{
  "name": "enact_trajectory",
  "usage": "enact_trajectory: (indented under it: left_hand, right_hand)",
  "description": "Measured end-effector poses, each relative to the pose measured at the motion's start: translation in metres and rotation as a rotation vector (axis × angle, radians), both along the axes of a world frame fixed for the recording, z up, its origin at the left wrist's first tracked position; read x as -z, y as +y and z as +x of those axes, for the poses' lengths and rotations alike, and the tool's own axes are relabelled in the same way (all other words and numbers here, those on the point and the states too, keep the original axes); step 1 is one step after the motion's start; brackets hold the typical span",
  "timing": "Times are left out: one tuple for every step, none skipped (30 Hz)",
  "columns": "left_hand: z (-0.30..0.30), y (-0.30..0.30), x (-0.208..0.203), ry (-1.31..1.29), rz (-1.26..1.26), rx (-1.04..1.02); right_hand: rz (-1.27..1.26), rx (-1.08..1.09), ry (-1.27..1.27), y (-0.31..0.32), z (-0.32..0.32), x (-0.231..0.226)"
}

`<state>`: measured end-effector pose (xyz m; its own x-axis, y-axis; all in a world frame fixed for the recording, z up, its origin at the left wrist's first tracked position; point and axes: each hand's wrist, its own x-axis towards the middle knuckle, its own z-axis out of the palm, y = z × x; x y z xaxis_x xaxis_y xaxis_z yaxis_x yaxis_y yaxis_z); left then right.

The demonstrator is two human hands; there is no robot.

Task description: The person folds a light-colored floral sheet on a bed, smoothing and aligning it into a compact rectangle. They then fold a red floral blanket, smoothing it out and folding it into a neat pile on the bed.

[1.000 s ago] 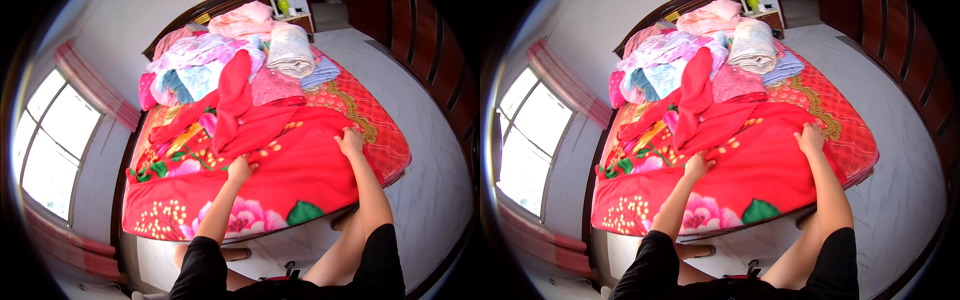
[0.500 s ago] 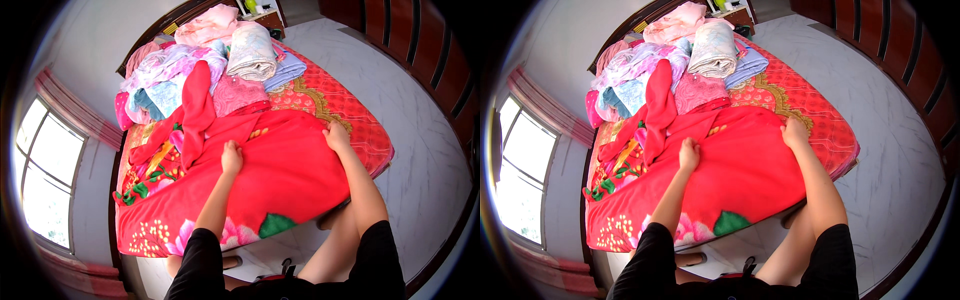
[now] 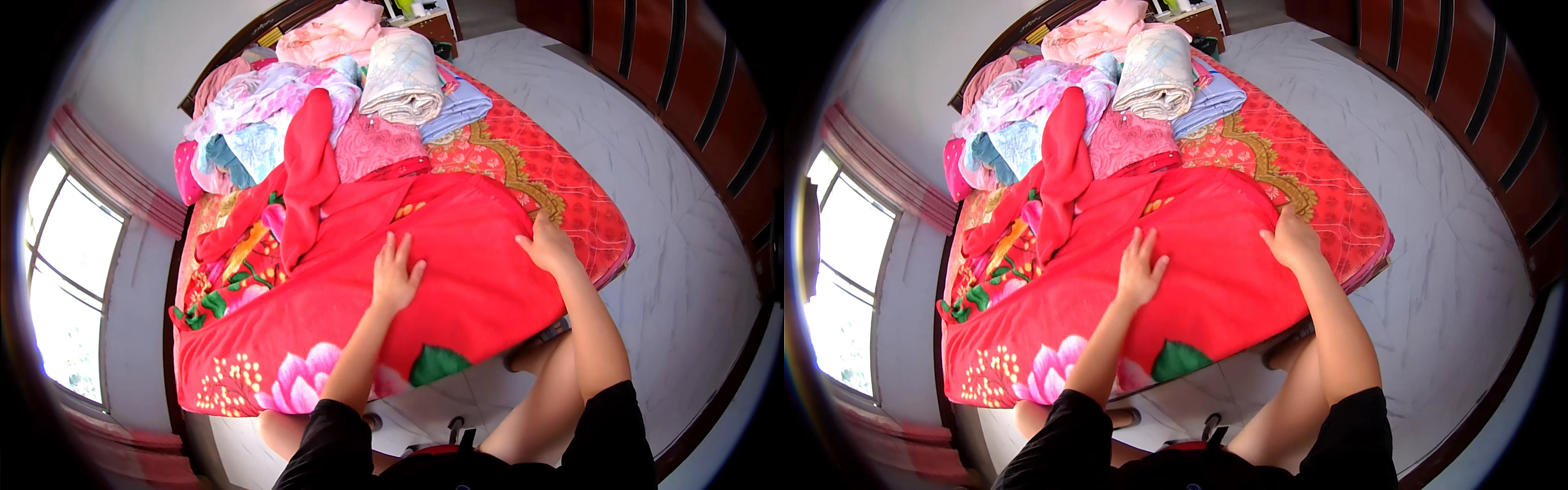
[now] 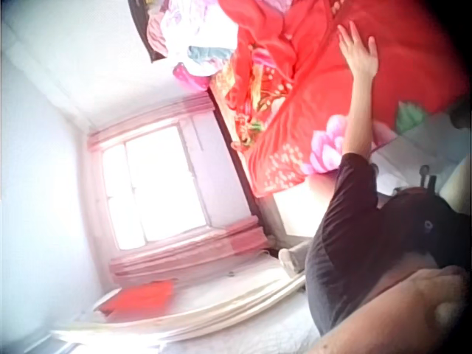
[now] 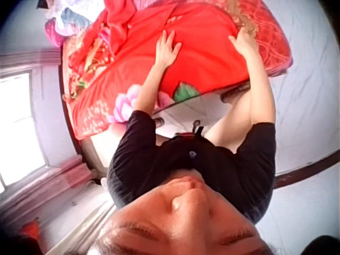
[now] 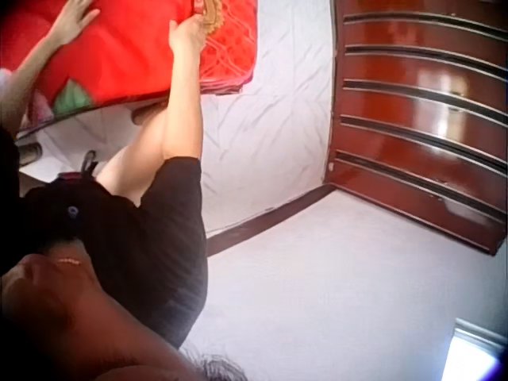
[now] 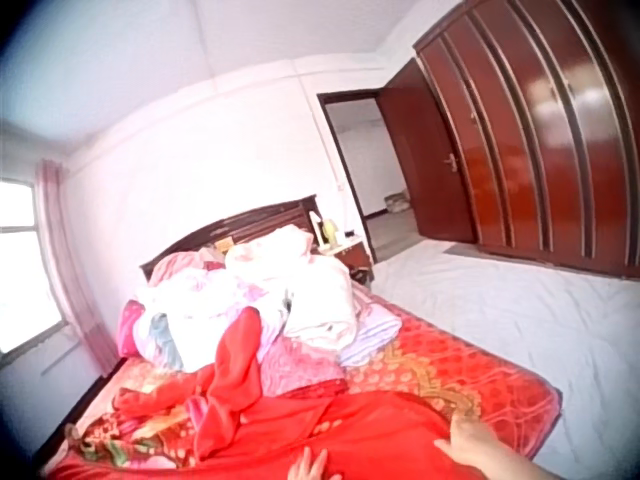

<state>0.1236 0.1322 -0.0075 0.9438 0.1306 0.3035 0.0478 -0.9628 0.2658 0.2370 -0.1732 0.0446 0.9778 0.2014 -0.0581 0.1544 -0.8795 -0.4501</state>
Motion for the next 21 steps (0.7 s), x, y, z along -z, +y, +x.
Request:
enact_trajectory:
  left_hand:
    - [-0.005, -0.009, 0.002, -0.004, 0.12, 0.002]
    - [-0.008, -0.016, 0.003, -0.007, 0.241, 0.003]
    - [-0.009, -0.018, 0.001, -0.067, 0.096, 0.011]
    - [-0.012, -0.017, -0.001, -0.102, 0.125, 0.029]
    - [-0.015, -0.014, -0.003, -0.137, 0.155, 0.046]
    - [-0.018, -0.012, -0.005, -0.172, 0.186, 0.062]
    - [-0.021, -0.015, -0.012, -0.099, 0.162, 0.023]
    - [-0.021, -0.017, -0.009, -0.024, 0.157, 0.005]
    - [-0.02, -0.022, -0.003, 0.051, 0.152, -0.013]
    - [-0.019, -0.025, -0.002, 0.124, 0.149, -0.036]
    - [-0.019, -0.024, -0.004, 0.172, 0.158, -0.031]
    - [-0.02, -0.023, -0.005, 0.18, 0.172, -0.018]
    - [-0.02, -0.024, -0.008, 0.185, 0.185, -0.006]
    - [-0.021, -0.024, -0.01, 0.189, 0.197, 0.006]
    - [-0.022, -0.023, -0.01, 0.143, 0.17, 0.034]
    - [-0.023, -0.02, -0.01, 0.076, 0.081, 0.09]
    - [-0.026, -0.016, -0.01, 0.009, -0.008, 0.141]
    - [-0.028, -0.012, -0.012, -0.06, -0.095, 0.192]
    - [-0.03, -0.01, -0.015, -0.148, -0.166, 0.176]
    - [-0.029, -0.006, -0.011, -0.119, -0.197, 0.101]
    - [-0.026, -0.005, -0.007, -0.088, -0.229, 0.026]
  right_hand:
    - [-0.016, -0.023, 0.026, -0.004, -0.002, 0.002]
    - [-0.032, -0.046, 0.053, -0.009, -0.003, 0.005]
    - [-0.048, -0.068, 0.08, -0.013, -0.003, 0.006]
    - [-0.059, -0.065, 0.101, -0.016, -0.001, 0.004]
    - [-0.071, -0.061, 0.122, -0.018, 0.002, 0.0]
    - [-0.082, -0.056, 0.143, -0.021, 0.005, -0.002]
    - [-0.031, -0.028, 0.11, -0.022, 0.007, 0.002]
    - [-0.031, -0.018, 0.104, -0.025, 0.01, 0.005]
    - [-0.031, -0.009, 0.098, -0.027, 0.013, 0.007]
    - [-0.029, -0.004, 0.09, -0.026, 0.017, 0.008]
    - [-0.058, 0.0, 0.068, -0.023, 0.019, 0.009]
    - [-0.087, 0.004, 0.045, -0.019, 0.02, 0.01]
    - [-0.118, 0.008, 0.019, -0.015, 0.021, 0.011]
    - [-0.067, 0.003, -0.164, -0.008, 0.02, 0.013]
    - [-0.015, -0.004, -0.347, 0.001, 0.017, 0.017]
    - [0.037, -0.013, -0.532, 0.011, 0.015, 0.017]
    - [0.156, -0.095, -0.614, 0.027, 0.011, 0.009]
    - [0.247, -0.181, -0.589, 0.04, 0.006, 0.005]
    - [0.33, -0.265, -0.563, 0.051, 0.0, 0.003]
    - [0.413, -0.358, -0.528, 0.064, -0.009, 0.0]
    - [0.447, -0.406, -0.507, 0.078, -0.02, -0.002]
